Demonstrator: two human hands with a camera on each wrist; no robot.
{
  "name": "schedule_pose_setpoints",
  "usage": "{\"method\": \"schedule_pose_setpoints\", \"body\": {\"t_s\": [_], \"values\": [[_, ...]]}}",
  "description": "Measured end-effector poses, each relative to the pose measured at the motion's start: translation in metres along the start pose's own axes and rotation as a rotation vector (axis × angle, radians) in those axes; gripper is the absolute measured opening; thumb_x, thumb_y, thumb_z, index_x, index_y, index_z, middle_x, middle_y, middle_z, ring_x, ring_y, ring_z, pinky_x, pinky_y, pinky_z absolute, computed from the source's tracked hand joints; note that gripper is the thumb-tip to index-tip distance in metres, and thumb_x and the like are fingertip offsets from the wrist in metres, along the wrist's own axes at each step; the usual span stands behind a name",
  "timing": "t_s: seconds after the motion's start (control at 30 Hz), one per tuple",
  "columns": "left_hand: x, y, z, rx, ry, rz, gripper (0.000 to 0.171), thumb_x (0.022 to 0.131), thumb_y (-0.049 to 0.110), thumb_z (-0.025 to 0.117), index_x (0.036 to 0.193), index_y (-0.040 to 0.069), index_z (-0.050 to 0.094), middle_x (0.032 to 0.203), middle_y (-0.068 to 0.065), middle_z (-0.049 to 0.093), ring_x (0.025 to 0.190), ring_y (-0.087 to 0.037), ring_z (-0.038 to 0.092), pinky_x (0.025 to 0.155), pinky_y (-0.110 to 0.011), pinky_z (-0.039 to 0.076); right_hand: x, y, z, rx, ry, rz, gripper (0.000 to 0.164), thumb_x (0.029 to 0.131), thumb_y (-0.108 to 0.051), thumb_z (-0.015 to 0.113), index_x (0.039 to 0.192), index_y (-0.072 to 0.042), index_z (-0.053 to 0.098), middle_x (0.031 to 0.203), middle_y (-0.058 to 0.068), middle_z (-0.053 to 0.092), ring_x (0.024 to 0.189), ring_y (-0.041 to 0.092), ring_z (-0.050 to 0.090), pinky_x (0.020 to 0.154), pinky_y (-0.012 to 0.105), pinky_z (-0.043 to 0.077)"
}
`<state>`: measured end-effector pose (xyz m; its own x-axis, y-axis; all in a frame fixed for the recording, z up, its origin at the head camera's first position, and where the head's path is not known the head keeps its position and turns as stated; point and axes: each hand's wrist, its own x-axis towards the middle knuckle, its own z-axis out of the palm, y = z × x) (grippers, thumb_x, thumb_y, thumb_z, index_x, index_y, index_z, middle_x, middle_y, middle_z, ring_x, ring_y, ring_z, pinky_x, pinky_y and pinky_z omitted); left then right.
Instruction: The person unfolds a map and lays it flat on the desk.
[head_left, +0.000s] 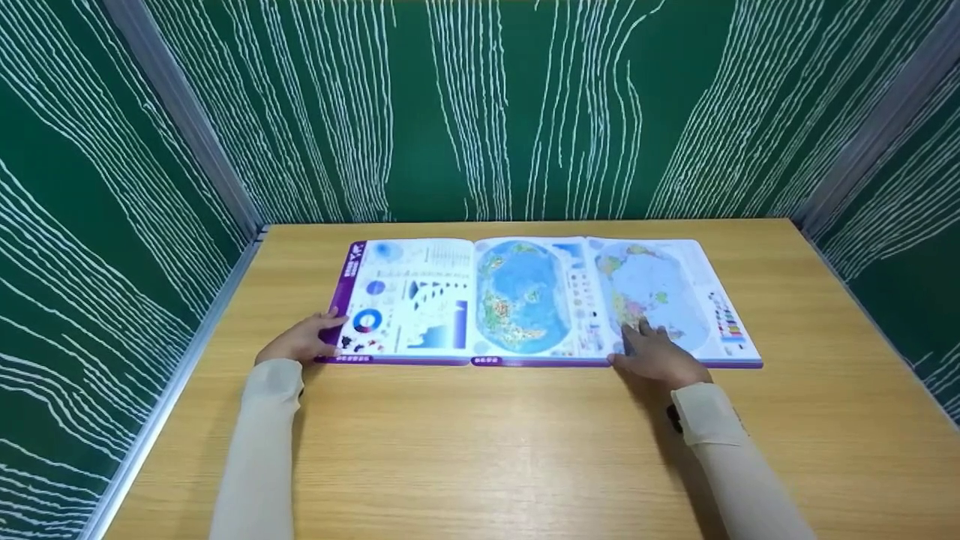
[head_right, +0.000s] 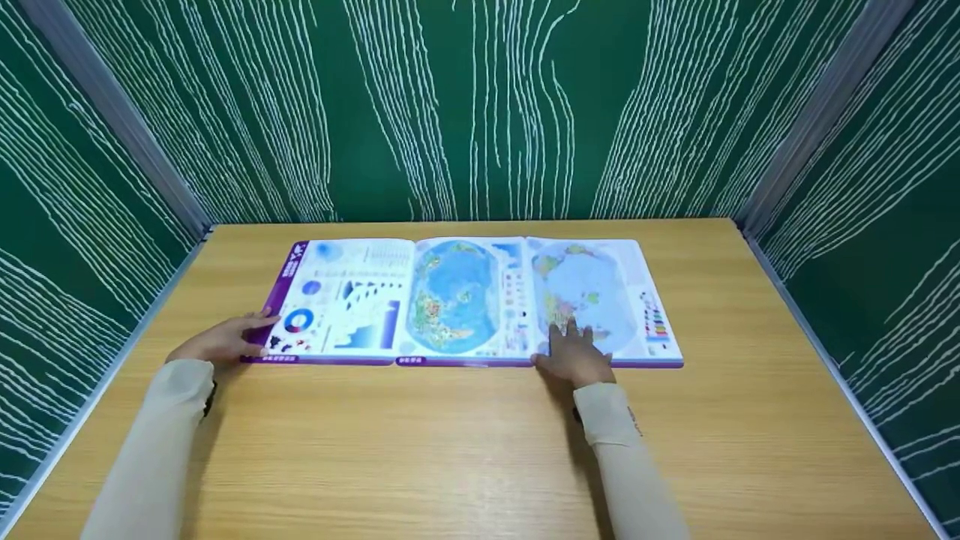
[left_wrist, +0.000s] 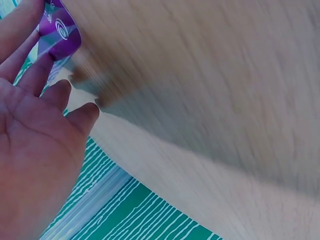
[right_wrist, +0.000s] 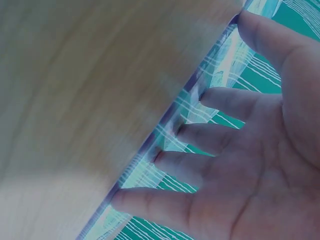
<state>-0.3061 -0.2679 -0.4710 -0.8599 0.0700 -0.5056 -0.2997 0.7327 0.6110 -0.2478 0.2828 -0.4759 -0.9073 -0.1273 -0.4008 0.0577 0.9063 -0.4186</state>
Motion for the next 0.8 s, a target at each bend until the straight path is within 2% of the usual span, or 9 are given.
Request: {"method": "schedule_pose_setpoints", "body": {"t_s": [0.13,0.3,0.43,0.57,0.7,0.8], "values": [[-0.001,0.001,0.001,0.001,-0.001,-0.015,0.07,0.093,0.008,0.06,0.151,0.031,0.028,0.162,-0.012,-0.011,0.147,-0.041,-0.01,0.118,-0.062,0.005,-0.001,0.0,0.001,-0.013,0.015,-0.026,0.08,0.096,-0.05,0.048,0.153,-0.004,0.018,0.156,0.032,0.002,0.139,0.058,-0.002,0.107,0.074,0.009],[0.001,0.006,0.003,0.03,0.016,-0.038,0.076,0.089,0.001,0.06,0.151,0.029,0.027,0.161,-0.013,-0.013,0.146,-0.041,-0.013,0.117,-0.063,0.003,-0.002,0.003,0.002,-0.081,0.066,-0.084,0.078,0.097,-0.049,0.047,0.152,-0.001,0.018,0.155,0.034,0.005,0.138,0.059,0.003,0.106,0.075,0.013],[0.002,0.012,0.007,0.111,0.022,-0.039,0.075,0.089,0.0,0.055,0.152,0.026,0.025,0.162,-0.009,-0.01,0.145,-0.043,-0.016,0.112,-0.069,-0.005,-0.002,0.004,0.001,-0.097,0.103,-0.084,0.076,0.096,-0.048,0.048,0.152,-0.002,0.023,0.155,0.033,0.011,0.138,0.059,0.008,0.103,0.078,0.015],[0.0,0.018,0.01,0.201,0.026,0.009,0.071,0.09,0.0,0.045,0.154,0.017,0.02,0.162,-0.013,-0.006,0.144,-0.043,-0.019,0.113,-0.064,-0.013,-0.001,0.003,-0.002,-0.061,0.1,-0.074,0.075,0.095,-0.047,0.05,0.151,-0.003,0.027,0.155,0.033,0.012,0.138,0.06,0.009,0.104,0.077,0.016],[-0.003,0.026,0.012,0.254,0.097,0.071,0.062,0.096,0.008,0.038,0.154,0.007,0.016,0.159,-0.024,-0.005,0.144,-0.044,-0.016,0.114,-0.061,-0.014,-0.001,0.002,-0.008,-0.08,0.134,-0.079,0.071,0.096,-0.046,0.05,0.149,-0.002,0.032,0.154,0.034,0.016,0.137,0.059,0.015,0.104,0.075,0.021],[-0.005,0.038,0.016,0.299,0.215,0.109,0.058,0.102,0.023,0.033,0.154,0.007,0.014,0.159,-0.026,-0.002,0.144,-0.048,-0.014,0.111,-0.066,-0.016,-0.001,0.0,-0.016,-0.099,0.199,-0.101,0.07,0.098,-0.048,0.044,0.149,-0.002,0.031,0.153,0.033,0.02,0.138,0.057,0.018,0.106,0.073,0.022]]}}
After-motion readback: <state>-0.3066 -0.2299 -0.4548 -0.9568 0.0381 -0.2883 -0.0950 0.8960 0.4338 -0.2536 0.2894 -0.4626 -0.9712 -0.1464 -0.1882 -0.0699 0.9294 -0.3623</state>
